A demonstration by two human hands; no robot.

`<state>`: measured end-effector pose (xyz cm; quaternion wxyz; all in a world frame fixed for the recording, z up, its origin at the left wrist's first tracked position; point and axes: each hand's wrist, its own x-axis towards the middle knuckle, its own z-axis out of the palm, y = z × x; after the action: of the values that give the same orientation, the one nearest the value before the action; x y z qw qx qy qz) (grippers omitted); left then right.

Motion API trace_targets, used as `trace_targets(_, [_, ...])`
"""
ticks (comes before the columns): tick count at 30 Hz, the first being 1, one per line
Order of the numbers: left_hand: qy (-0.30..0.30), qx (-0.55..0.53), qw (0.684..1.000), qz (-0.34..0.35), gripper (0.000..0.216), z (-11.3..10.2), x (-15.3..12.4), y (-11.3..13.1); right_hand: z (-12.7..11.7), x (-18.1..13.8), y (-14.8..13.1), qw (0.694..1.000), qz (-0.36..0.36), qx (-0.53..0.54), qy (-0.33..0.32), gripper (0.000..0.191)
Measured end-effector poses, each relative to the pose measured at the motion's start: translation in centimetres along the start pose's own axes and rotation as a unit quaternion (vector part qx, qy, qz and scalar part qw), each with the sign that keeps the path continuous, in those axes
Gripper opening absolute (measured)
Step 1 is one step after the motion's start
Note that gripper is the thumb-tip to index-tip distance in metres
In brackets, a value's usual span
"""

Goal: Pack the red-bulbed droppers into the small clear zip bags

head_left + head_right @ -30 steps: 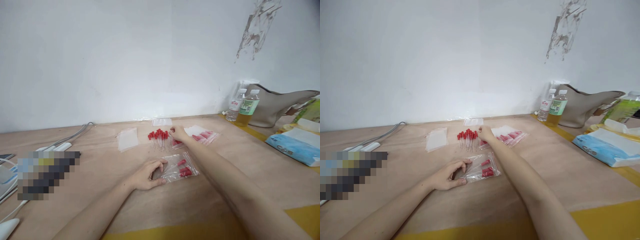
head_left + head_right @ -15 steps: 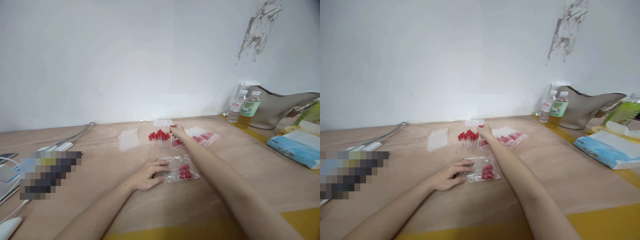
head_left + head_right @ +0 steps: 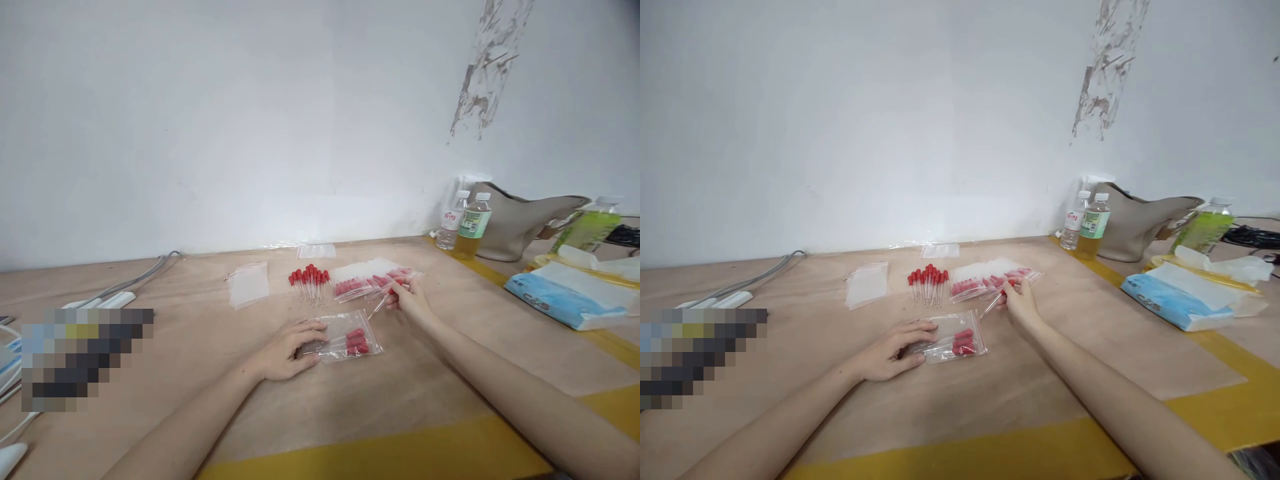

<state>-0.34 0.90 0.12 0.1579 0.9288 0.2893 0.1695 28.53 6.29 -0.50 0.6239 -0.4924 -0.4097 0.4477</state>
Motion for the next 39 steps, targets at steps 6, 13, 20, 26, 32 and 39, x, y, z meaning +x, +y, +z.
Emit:
trace_targets(6, [0.007,0.010,0.999,-0.029,0.056,-0.2,-0.2,0.4,1.0,-2.3,1.1,0.987,0.116,0.056,-0.100,0.025])
trace_targets(13, [-0.004,0.015,0.999,-0.035,0.058,-0.2,-0.1,0.4,0.7,-2.4,1.8,0.957,0.014,-0.130,-0.260,0.031])
trace_targets(20, [-0.008,0.017,0.999,-0.026,0.057,-0.4,0.1,0.8,1.8,-3.4,1.3,0.935,-0.014,-0.087,-0.343,0.032])
trace_targets(26, [-0.014,0.021,0.999,-0.022,0.052,-0.3,0.1,0.5,1.0,-3.1,0.6,0.934,0.091,-0.154,-0.310,0.030])
trace_targets(32, [-0.021,0.019,1.000,-0.011,0.045,0.0,0.1,-0.2,1.0,-1.4,-0.2,0.949,-0.011,-0.242,-0.203,0.020])
trace_targets(39, [-0.020,0.027,0.999,-0.007,0.046,0.0,0.1,-0.2,7.5,3.5,-1.0,0.809,-0.230,-0.510,-0.183,0.021])
